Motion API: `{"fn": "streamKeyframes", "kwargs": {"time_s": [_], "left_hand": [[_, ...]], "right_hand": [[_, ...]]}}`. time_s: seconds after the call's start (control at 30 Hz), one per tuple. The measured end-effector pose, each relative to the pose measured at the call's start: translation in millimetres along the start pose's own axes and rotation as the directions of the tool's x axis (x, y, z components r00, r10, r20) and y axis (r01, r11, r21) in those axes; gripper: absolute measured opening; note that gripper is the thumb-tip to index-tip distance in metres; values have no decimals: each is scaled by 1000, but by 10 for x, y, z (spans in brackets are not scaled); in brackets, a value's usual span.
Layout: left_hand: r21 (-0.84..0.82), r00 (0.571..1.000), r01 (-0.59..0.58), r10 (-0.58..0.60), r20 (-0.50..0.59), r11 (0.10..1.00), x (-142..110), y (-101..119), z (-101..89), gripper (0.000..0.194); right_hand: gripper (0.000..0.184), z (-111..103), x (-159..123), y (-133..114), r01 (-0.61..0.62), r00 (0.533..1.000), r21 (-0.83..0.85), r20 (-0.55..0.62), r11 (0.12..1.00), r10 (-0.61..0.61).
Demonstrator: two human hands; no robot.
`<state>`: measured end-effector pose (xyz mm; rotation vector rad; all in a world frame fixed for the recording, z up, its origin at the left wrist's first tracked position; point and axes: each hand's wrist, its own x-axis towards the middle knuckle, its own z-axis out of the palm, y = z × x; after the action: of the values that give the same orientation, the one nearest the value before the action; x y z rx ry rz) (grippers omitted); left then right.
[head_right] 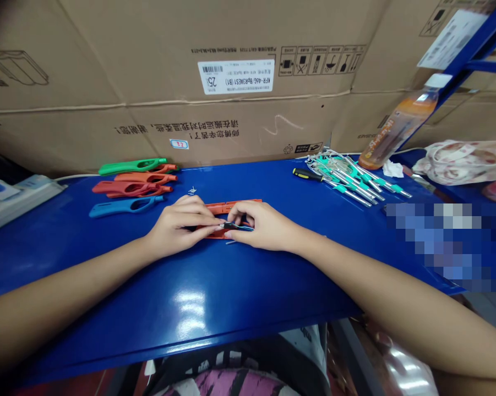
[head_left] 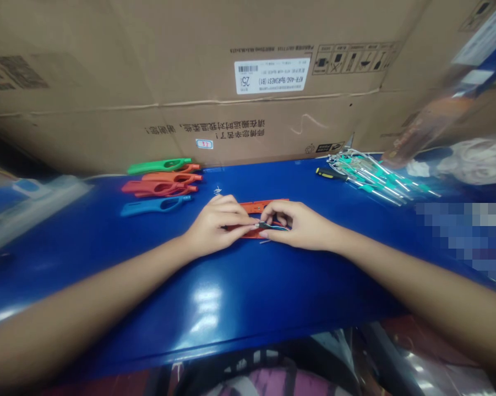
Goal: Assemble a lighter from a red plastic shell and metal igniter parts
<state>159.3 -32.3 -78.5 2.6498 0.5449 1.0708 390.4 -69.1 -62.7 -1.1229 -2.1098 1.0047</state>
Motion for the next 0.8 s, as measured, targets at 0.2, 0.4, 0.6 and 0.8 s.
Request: {"fn": "streamKeyframes", "kwargs": {"time_s": [0.2,0.4,0.6,0.8], "left_hand": [[28,1000,-8,9,-17,1000,5,-2,3,10],[35,1000,-13,13,-5,999,10,17,-3,11],[38,1000,-16,16,1,999,-1,21,-13,10],[43,999,-38,39,-6,998,2,25,-7,10]], "right_hand": [[14,-4,-7,46,112,990,-146,-72,983,-123],[14,-19,-54,35,165,977,-297,-84,940,-198],[17,-39,-85,5,220,959,-412,-73,884,-273],[8,-36,-60,21,224,960,-308,-95,925,-264]]}}
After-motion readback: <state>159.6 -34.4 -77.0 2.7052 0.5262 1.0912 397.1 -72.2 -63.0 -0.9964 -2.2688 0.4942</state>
